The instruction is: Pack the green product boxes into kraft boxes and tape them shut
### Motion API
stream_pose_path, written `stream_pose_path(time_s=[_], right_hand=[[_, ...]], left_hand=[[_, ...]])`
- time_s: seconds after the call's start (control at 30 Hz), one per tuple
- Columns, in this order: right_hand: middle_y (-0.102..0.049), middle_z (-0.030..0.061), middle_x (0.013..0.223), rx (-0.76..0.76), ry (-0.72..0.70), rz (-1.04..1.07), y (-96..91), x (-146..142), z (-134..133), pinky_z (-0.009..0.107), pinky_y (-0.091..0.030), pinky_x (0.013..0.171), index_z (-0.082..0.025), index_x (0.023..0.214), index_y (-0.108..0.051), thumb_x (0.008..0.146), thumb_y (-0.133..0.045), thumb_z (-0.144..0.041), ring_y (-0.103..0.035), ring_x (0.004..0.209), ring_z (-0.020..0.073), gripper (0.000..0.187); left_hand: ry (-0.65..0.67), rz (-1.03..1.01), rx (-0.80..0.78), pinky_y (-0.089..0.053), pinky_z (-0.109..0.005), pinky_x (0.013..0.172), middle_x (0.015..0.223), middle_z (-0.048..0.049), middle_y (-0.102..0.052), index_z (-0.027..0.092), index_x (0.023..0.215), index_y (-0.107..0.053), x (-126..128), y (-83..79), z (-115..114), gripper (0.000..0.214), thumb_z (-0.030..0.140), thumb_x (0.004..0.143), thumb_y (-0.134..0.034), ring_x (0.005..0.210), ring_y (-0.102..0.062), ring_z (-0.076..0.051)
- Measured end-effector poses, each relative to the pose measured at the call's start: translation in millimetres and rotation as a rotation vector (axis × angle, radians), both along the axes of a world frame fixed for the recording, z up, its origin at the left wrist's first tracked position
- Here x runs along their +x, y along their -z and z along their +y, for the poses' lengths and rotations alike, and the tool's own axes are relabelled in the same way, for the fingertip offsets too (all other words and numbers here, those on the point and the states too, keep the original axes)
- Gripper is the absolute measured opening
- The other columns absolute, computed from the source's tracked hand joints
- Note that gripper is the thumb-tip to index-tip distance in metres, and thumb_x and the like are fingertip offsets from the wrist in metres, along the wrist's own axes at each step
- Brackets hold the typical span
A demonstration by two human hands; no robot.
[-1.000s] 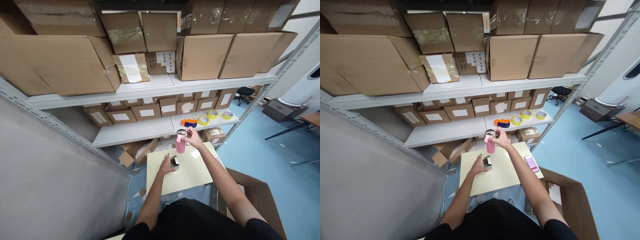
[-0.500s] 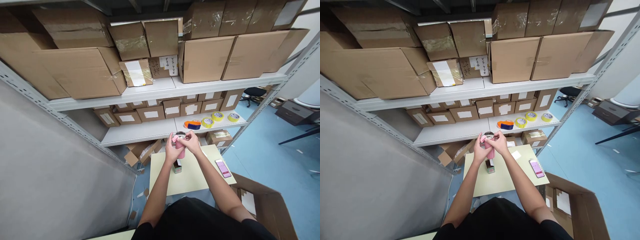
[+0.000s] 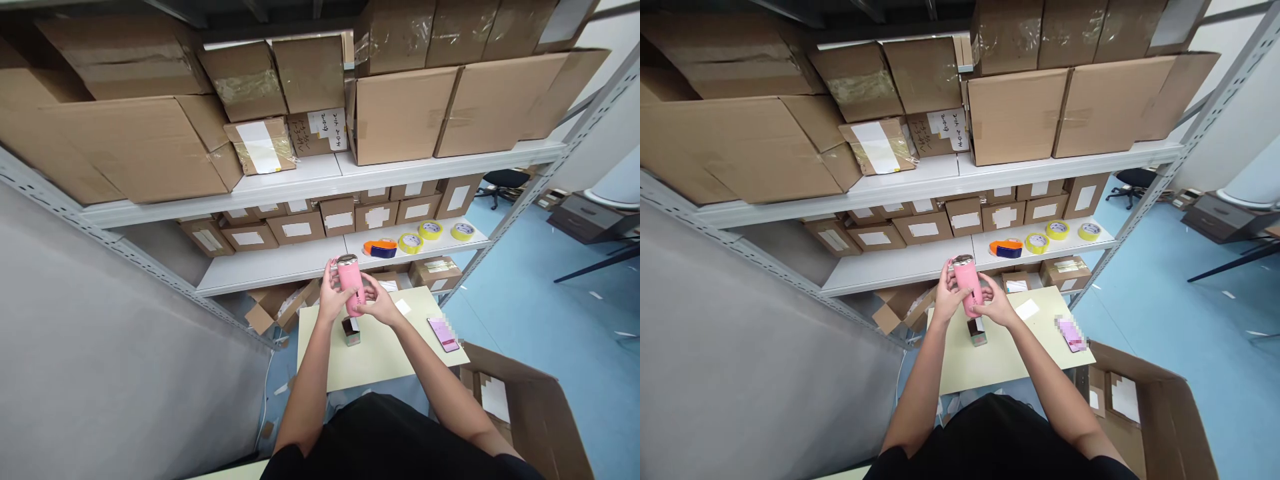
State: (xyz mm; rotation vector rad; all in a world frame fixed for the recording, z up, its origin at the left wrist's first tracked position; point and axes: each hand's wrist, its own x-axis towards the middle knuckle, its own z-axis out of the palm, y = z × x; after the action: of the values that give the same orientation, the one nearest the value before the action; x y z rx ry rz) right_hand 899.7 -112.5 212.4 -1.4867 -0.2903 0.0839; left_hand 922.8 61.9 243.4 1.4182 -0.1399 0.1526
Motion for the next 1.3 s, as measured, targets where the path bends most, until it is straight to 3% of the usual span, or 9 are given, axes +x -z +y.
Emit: stream_pose_path(time_s=[0.1, 0.2, 0.33, 0.47, 0.6, 0.77, 0.97, 1.17, 1.3], right_hand=[[-0.075, 0.0034, 0.105, 0.011, -0.011, -0.003, 0.1, -2.6, 4.3, 0.050, -0.053, 0.106, -0.028, 0.164, -0.031, 0.066, -0.094, -0.033, -0.072, 0.102, 0.0239, 0.116], [-0.074, 0.0070, 0.119, 0.073, -0.111, 0.032, 0.0, -5.0, 7.8, 0.050, -0.053, 0.107, -0.030, 0.166, -0.025, 0.068, -0.093, -0.035, -0.071, 0.112, 0.0266, 0.119], [-0.074, 0.0089, 0.119, 0.098, -0.090, 0.101, -1.4, -5.1, 12.2, 0.050, -0.061, 0.094, -0.030, 0.169, -0.016, 0.064, -0.094, -0.035, -0.074, 0.106, 0.0291, 0.131], [-0.075, 0.0068, 0.113, 0.097, -0.065, 0.125, -2.0, -3.4, 13.2, 0.051, -0.062, 0.093, -0.031, 0.170, -0.005, 0.061, -0.097, -0.032, -0.074, 0.104, 0.0293, 0.143], [-0.073, 0.0091, 0.124, 0.151, -0.154, 0.120, 2.7, -2.0, 13.2, 0.047, -0.061, 0.094, -0.033, 0.170, -0.010, 0.066, -0.094, -0.033, -0.072, 0.111, 0.0286, 0.133], [-0.073, 0.0075, 0.118, 0.170, -0.060, 0.122, 10.0, -1.3, 16.1, 0.044, -0.064, 0.082, -0.034, 0.170, -0.011, 0.062, -0.097, -0.036, -0.073, 0.098, 0.0269, 0.138], [-0.073, 0.0077, 0.120, 0.145, -0.108, 0.104, 10.4, -0.3, 12.3, 0.043, -0.058, 0.094, -0.032, 0.169, -0.015, 0.065, -0.095, -0.035, -0.071, 0.105, 0.0250, 0.132], [-0.071, 0.0033, 0.109, 0.114, 0.003, 0.083, 13.8, -1.1, 14.4, 0.045, -0.057, 0.095, -0.032, 0.170, -0.005, 0.063, -0.096, -0.034, -0.070, 0.098, 0.0232, 0.140], [-0.070, 0.0055, 0.119, 0.159, -0.063, 0.106, 12.9, -1.8, 15.2, 0.045, -0.057, 0.095, -0.035, 0.170, 0.001, 0.069, -0.090, -0.035, -0.070, 0.103, 0.0238, 0.135]], left_hand=[[-0.074, 0.011, 0.043, -0.057, -0.035, 0.094, 0.120, -0.0104, -0.070, 0.025, 0.164, -0.034, -0.7, -2.4, -1.5, 0.124, 0.036, 0.059, -0.099, 0.108, -0.070, -0.025], [-0.076, 0.025, -0.011, -0.057, -0.035, 0.092, 0.106, -0.0069, -0.073, 0.022, 0.168, -0.022, -0.1, -2.2, -1.5, 0.130, 0.039, 0.064, -0.097, 0.097, -0.072, -0.022], [-0.034, 0.015, -0.073, -0.056, -0.036, 0.097, 0.119, -0.0101, -0.072, 0.026, 0.169, -0.017, 3.2, -2.9, 1.0, 0.131, 0.043, 0.066, -0.096, 0.110, -0.071, -0.024], [-0.072, 0.035, -0.031, -0.055, -0.035, 0.098, 0.125, -0.0109, -0.069, 0.029, 0.168, -0.021, 5.9, -6.3, 4.9, 0.133, 0.038, 0.061, -0.099, 0.116, -0.068, -0.025], [-0.012, 0.091, -0.071, -0.056, -0.037, 0.096, 0.115, -0.0099, -0.072, 0.026, 0.170, -0.012, 5.9, -6.9, 6.6, 0.140, 0.038, 0.061, -0.099, 0.107, -0.071, -0.025], [-0.037, 0.051, -0.041, -0.056, -0.033, 0.093, 0.122, -0.0096, -0.068, 0.031, 0.169, -0.016, 6.0, -5.3, 7.5, 0.138, 0.037, 0.060, -0.100, 0.113, -0.068, -0.024], [-0.029, 0.052, -0.040, -0.056, -0.033, 0.091, 0.112, -0.0072, -0.069, 0.028, 0.170, -0.012, 5.6, -6.5, 8.7, 0.136, 0.032, 0.064, -0.096, 0.103, -0.069, -0.021], [-0.088, 0.038, 0.083, -0.055, -0.036, 0.096, 0.117, -0.0071, -0.069, 0.031, 0.169, -0.018, 9.5, -10.0, 7.1, 0.134, 0.030, 0.062, -0.098, 0.105, -0.070, -0.022], [-0.004, 0.078, -0.034, -0.055, -0.038, 0.098, 0.116, -0.0078, -0.071, 0.029, 0.170, -0.013, 12.8, -9.9, 4.9, 0.131, 0.032, 0.068, -0.095, 0.106, -0.072, -0.023]])
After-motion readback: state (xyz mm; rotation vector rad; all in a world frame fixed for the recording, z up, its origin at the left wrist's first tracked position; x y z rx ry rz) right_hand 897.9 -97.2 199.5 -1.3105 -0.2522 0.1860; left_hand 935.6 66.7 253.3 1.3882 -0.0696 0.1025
